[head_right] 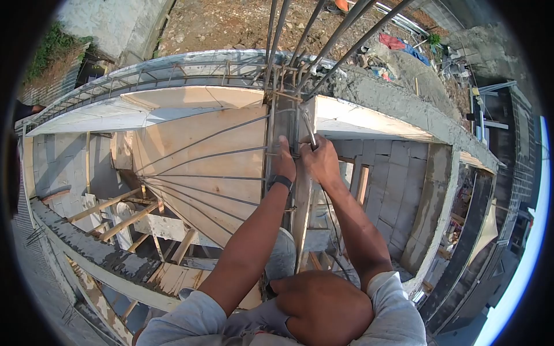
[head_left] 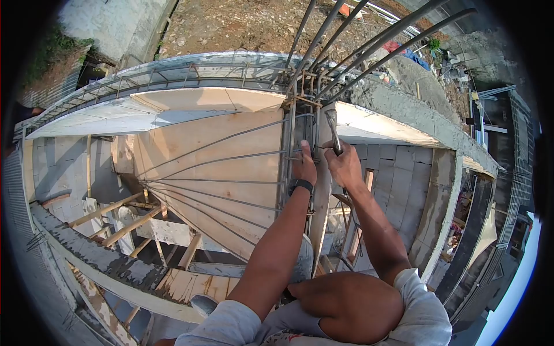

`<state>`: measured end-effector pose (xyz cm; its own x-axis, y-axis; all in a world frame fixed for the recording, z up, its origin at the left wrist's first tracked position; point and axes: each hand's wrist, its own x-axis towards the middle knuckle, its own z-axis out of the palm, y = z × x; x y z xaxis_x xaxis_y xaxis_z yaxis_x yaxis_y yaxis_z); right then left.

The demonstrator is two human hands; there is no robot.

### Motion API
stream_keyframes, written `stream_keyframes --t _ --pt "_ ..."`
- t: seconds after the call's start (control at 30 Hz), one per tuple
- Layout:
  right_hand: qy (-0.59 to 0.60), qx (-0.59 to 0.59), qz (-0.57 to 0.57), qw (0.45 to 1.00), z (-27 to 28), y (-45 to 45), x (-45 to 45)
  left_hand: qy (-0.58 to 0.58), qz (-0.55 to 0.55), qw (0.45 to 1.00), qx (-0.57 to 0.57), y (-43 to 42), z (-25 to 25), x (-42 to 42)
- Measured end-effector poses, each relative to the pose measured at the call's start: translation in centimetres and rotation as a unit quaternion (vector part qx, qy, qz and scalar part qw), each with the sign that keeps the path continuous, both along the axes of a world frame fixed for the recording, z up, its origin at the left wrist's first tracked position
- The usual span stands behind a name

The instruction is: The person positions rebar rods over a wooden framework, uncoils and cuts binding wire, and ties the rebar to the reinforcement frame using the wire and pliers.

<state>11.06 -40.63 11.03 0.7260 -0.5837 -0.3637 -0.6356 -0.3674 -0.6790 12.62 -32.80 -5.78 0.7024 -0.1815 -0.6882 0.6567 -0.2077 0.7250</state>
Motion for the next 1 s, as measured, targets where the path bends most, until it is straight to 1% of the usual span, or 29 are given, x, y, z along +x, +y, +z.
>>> stream_keyframes --t 0.1,0.17,0.2,0.23,0.27,0.3,0.33,0.4,0.43,0.5,0.53,0.6,0.63,0.67,0.73,0.77,0.83,0.87,0.93,1.0 --pt "0.001 -0.001 -0.005 1.0 0.0 1.1 -0.4 0.074 0.067 0.992 -0.083 0.0 -0.7 0.1" --pt "-0.004 -0.036 -0.003 0.999 -1.3 1.7 -1.8 0.058 0.138 0.978 -0.144 0.3 1.0 0.0" --pt "-0.006 -0.055 -0.003 0.998 -1.5 2.0 -2.3 0.05 0.173 0.968 -0.175 0.2 1.0 -0.2" --pt "-0.007 -0.07 0.013 0.997 -1.6 2.2 -2.7 0.059 0.171 0.967 -0.18 0.0 0.3 -0.2" --pt "0.045 -0.088 0.041 0.994 -1.7 2.1 -2.9 0.069 0.169 0.966 -0.183 0.0 -0.2 -0.1" --pt "0.096 -0.105 0.068 0.988 -0.5 2.3 -2.3 0.079 0.167 0.965 -0.185 0.2 -0.1 0.0" --pt "0.147 -0.12 0.095 0.977 0.2 2.6 -2.0 0.09 0.181 0.957 -0.209 0.4 0.1 -0.3" --pt "0.149 -0.128 0.116 0.974 -0.1 2.4 -1.8 0.108 0.207 0.936 -0.264 0.0 0.3 -0.3" --pt "0.151 -0.131 0.126 0.972 -0.4 2.4 -1.7 0.115 0.197 0.938 -0.259 0.0 -0.1 -0.3" --pt "0.099 -0.144 0.097 0.98 -1.8 2.4 -1.6 0.131 0.178 0.943 -0.25 0.1 -0.5 -0.1" --pt "0.075 -0.148 0.085 0.982 -2.5 2.6 -1.8 0.119 0.136 0.961 -0.211 0.4 -0.6 -0.4" --pt "0.044 -0.072 0.04 0.996 -3.0 1.8 -2.1 0.09 0.05 0.986 -0.129 1.2 -1.1 -0.3" --pt "0.028 -0.034 0.016 0.999 -3.0 1.4 -2.1 0.107 0.038 0.987 -0.113 0.9 -1.3 -0.3" --pt "0.016 0.057 -0.025 0.998 -3.0 0.9 -2.2 0.094 0.046 0.989 -0.108 0.9 -1.5 -0.3" --pt "-0.005 0.231 -0.108 0.967 -1.9 0.1 -2.1 0.072 0.06 0.99 -0.101 0.5 0.3 0.0" --pt "-0.032 0.281 -0.132 0.95 -1.8 0.2 -2.2 0.063 0.068 0.991 -0.097 0.4 1.4 -0.1" --pt "-0.053 0.332 -0.172 0.926 -2.5 1.0 -2.4 0.044 0.082 0.992 -0.086 0.5 2.1 -0.4" --pt "-0.064 0.358 -0.192 0.911 -2.9 1.3 -2.5 0.065 0.044 0.995 -0.066 0.6 2.3 -0.1" --pt "-0.067 0.339 -0.17 0.923 -3.0 1.9 -2.9 0.104 -0.031 0.994 -0.026 0.8 1.4 0.2" --pt "-0.053 0.317 -0.146 0.936 -2.7 2.1 -2.9 0.054 -0.049 0.997 0.004 0.6 0.6 0.3"
